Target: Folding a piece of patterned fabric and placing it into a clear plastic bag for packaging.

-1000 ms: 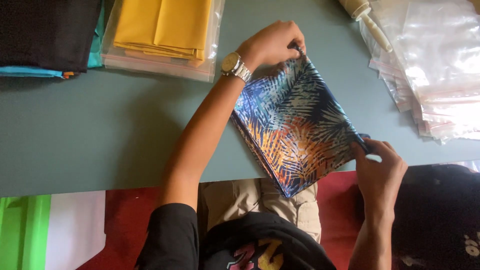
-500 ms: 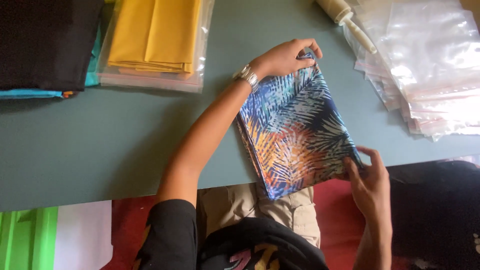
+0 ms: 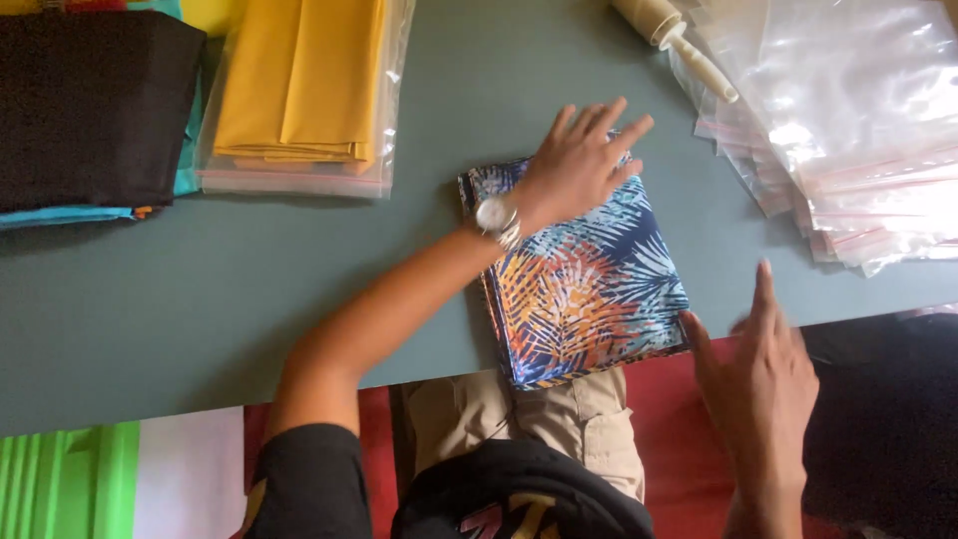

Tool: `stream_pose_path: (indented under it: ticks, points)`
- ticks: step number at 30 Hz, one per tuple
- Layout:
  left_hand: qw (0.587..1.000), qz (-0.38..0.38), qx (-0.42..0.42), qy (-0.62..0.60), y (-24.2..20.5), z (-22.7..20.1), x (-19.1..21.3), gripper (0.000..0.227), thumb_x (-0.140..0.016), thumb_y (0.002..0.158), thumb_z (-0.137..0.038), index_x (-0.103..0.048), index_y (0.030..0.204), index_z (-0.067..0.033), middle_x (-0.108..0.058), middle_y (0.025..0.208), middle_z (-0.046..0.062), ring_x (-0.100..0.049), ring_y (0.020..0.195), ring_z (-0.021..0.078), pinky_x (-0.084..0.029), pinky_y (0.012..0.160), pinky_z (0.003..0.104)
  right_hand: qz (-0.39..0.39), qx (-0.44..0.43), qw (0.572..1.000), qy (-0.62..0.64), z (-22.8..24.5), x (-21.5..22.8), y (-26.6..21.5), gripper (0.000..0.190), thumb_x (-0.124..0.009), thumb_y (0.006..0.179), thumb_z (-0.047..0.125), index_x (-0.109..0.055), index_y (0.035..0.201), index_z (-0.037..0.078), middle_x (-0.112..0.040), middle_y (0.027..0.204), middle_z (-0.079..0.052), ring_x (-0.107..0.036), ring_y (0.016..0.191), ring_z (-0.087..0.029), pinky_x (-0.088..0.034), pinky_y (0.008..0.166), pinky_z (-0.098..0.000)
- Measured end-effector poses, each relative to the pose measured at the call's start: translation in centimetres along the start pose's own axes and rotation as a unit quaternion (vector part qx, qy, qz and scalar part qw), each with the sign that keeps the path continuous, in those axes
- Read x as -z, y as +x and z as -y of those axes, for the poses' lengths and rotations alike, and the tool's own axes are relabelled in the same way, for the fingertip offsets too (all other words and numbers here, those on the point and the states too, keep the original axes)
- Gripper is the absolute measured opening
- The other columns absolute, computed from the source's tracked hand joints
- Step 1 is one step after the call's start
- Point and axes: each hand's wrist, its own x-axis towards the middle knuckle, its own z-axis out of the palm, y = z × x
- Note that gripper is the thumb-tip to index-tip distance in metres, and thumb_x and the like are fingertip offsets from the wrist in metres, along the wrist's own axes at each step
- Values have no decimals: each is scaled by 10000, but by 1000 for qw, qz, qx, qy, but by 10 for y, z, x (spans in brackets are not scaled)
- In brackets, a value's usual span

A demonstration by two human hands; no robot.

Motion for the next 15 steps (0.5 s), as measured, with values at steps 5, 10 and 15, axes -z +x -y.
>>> stream_pose_path:
  ticks: [5,10,15]
  points:
    - [984,154,78,-39,-52,-11,26,815,-162,1021,-710,-136,1645,-186,-102,1700,181,-103,1571,369,-25,1236,637,-147,402,900,86,-13,-51,46,753,-578,965,499,-398,1577,98,-370,1633,-278,-309,1535,-468,-258,1223,-646]
    - [989,90,89,-77,-88,25,14,833,-318,1032,-737,-289,1640,-168,-334,1630,281,-282,1534,451,-145,1193,723,-106,400,909,43,-16,-76,58,842,-511,929,575,-363,1636,143,-341,1675,-188,-247,1562,-427,-281,1196,-580]
    - [987,126,73,-66,-92,40,13,819,-292,1047,-738,-215,1668,-211,-256,1681,233,-235,1567,402,-126,1217,687,-84,375,922,53,-7,-75,44,823,-517,937,576,-384,1625,146,-342,1676,-183,-234,1566,-431,-250,1206,-603]
